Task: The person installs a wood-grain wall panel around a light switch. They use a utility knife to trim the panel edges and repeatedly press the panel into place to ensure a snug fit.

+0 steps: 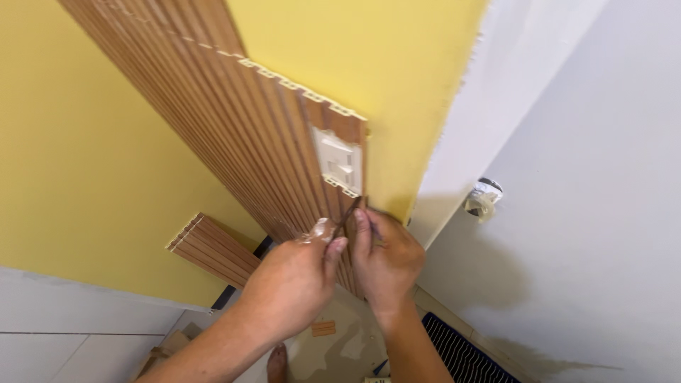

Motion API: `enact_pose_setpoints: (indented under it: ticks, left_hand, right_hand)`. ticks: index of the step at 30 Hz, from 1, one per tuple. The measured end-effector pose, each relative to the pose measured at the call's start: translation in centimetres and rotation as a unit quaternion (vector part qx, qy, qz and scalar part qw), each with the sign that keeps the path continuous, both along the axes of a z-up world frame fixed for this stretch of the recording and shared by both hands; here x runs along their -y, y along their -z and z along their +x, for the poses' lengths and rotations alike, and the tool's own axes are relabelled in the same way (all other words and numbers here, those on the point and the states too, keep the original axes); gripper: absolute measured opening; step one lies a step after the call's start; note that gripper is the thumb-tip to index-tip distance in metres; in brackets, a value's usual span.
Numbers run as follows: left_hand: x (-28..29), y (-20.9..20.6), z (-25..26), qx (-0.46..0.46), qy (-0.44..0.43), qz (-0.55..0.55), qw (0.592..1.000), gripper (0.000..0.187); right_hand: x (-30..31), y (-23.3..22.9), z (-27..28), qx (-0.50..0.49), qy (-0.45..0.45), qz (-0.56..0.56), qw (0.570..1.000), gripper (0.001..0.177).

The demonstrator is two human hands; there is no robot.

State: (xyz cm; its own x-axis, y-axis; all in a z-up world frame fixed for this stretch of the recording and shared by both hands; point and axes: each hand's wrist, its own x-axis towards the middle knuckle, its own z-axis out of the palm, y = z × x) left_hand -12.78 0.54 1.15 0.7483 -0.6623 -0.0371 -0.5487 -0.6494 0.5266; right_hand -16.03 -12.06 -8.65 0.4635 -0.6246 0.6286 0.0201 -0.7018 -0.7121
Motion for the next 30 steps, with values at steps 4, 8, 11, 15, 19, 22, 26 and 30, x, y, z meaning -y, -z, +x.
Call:
enact_pose_setpoints:
  ticks: [4,8,11,15,19,22,26,30]
  left_hand:
    - [-0.2,0.0,0.3,-0.029,0.022,0.024,0.999,0.037]
    - [-1.3,1.8,1.3,0.001,0.096,-0.057,0.994,0.039]
    - [-0.8,3.1,2.3,0.032,0.121,-0.062,0.99,0.035]
    - [-1.1,3.8,2.4,0.03,0.141,-0.061,0.988,0.021]
    - [-1.1,3.6,2.4,-0.018,0.144,-0.083,0.986,0.021]
    - [-1.5,3.6,2.5,-0.006,0.155,-0.103,0.983,0.023]
    - [-1.3,2.9,2.2,-0.036,0.111,-0.114,0.987,0.037]
    - [-1.1,1.9,2.2,-0.045,0.099,-0.086,0.99,0.039]
  right_hand:
    - [-0.4,-0.2,-0.2,-0.003,-0.021,0.087,0.996,0.017]
    - [-0.4,0.2,0.1,-0.057,0.002,0.129,0.99,0.018]
    - [-0.3,0.4,0.3,-0.046,-0.012,0.146,0.988,0.018]
    - [-0.6,0.3,0.4,-0.089,0.026,0.185,0.978,0.019]
    - [-0.8,0.3,0.4,-0.081,0.025,0.161,0.983,0.02]
    - [-1.0,0.5,0.4,-0.072,0.019,0.147,0.986,0.019]
    - [-1.2,0.5,0.2,-0.085,0.018,0.157,0.984,0.018]
    - [-1.3,0.3,0.3,-0.098,0.025,0.135,0.986,0.018]
